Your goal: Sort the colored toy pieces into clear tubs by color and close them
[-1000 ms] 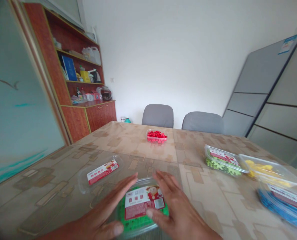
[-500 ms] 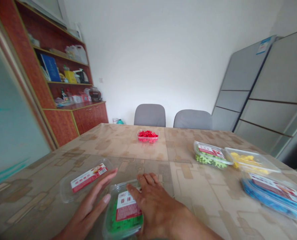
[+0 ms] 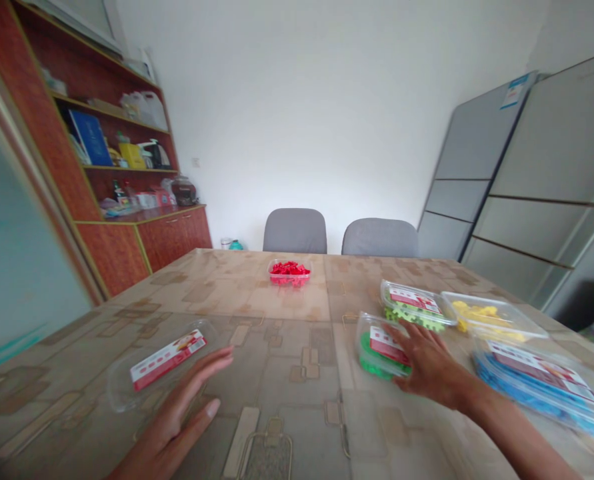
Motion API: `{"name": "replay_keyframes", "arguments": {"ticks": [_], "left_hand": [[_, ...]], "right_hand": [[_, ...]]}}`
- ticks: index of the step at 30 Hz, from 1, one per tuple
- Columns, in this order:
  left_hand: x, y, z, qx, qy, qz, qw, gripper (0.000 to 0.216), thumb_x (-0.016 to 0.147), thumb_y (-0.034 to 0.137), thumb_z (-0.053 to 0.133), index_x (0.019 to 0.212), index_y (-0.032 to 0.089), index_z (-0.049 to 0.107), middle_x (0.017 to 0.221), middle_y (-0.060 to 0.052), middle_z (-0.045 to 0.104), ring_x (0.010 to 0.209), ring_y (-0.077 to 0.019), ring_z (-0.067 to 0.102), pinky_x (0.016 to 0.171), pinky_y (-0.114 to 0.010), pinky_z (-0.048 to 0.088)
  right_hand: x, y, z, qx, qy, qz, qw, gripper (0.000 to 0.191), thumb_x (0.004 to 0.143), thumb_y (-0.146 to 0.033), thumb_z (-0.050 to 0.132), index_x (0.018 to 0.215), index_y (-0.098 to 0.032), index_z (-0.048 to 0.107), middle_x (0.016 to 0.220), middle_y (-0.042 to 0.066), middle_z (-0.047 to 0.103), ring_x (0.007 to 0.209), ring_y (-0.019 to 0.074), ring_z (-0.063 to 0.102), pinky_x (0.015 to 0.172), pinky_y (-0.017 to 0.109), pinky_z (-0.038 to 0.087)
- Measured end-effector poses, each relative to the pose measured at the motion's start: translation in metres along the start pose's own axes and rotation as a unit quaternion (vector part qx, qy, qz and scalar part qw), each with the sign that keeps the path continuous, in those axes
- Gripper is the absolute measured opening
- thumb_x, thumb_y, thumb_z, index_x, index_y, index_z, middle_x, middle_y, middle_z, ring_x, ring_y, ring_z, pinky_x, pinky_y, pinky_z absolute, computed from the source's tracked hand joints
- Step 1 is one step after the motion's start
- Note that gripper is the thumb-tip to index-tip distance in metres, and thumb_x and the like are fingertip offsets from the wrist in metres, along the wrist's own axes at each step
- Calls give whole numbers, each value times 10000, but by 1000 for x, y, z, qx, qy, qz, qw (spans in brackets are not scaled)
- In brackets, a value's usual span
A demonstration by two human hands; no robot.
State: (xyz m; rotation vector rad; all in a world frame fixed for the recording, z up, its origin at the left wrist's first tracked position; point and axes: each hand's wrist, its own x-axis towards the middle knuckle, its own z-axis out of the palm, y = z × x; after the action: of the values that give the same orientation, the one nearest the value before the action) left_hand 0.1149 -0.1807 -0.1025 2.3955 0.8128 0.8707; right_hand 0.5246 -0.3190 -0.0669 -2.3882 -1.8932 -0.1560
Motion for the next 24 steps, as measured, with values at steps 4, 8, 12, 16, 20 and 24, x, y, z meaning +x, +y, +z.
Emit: {"name": "replay_keyframes", "arguments": {"ticks": [4, 8, 12, 16, 20, 24], "left_hand": [[-1, 2, 0, 2, 5, 10, 1000, 418, 938, 239, 373, 1347, 323, 389, 1450, -14, 372, 1337, -231, 342, 1080, -453, 327], [-1, 4, -1, 1, 3, 11, 1000, 403, 933, 242, 386, 1328, 311, 427, 1438, -20, 395, 1324, -235, 363, 1076, -443, 336], [0, 3, 0, -2, 5, 17, 1000, 391, 927, 245, 393, 1307, 301, 462, 1416, -29, 426, 1308, -241, 388, 1068, -440, 351], [-2, 0, 1, -9, 1, 26, 1000, 398, 927, 236, 382, 1313, 307, 448, 1416, -28, 424, 1305, -235, 391, 1065, -432, 358], [-4, 1, 0, -7, -22, 23, 999, 409, 934, 210, 354, 1328, 304, 409, 1424, -34, 405, 1314, -221, 374, 1071, -423, 348], [-3, 4, -1, -14, -34, 27, 999, 410, 920, 199, 366, 1314, 297, 420, 1406, -35, 429, 1296, -221, 397, 1066, -405, 355]], "right_hand": [[-13, 41, 14, -46, 53, 17, 997, 584, 741, -233, 565, 1324, -244, 529, 1398, 197, 451, 1260, 431, 407, 962, 557, 354], [-21, 57, 25, -88, 85, 18, 992, 571, 741, -198, 513, 1305, -279, 538, 1349, 166, 514, 1217, 406, 463, 900, 581, 413], [-19, 56, 31, -110, 95, 33, 989, 584, 752, -208, 460, 1329, -287, 504, 1318, 148, 547, 1184, 404, 488, 788, 585, 486], [-16, 53, 31, -109, 121, 48, 985, 565, 780, -190, 403, 1326, -288, 512, 1268, 157, 584, 1129, 415, 524, 736, 584, 501], [-19, 64, 31, -104, 130, 51, 985, 577, 793, -118, 325, 1298, -279, 552, 1235, 175, 603, 1089, 421, 555, 697, 573, 493], [-19, 70, 35, -93, 158, 22, 983, 514, 783, -191, 388, 1256, -218, 586, 1233, 220, 590, 1094, 452, 543, 750, 612, 472]]}}
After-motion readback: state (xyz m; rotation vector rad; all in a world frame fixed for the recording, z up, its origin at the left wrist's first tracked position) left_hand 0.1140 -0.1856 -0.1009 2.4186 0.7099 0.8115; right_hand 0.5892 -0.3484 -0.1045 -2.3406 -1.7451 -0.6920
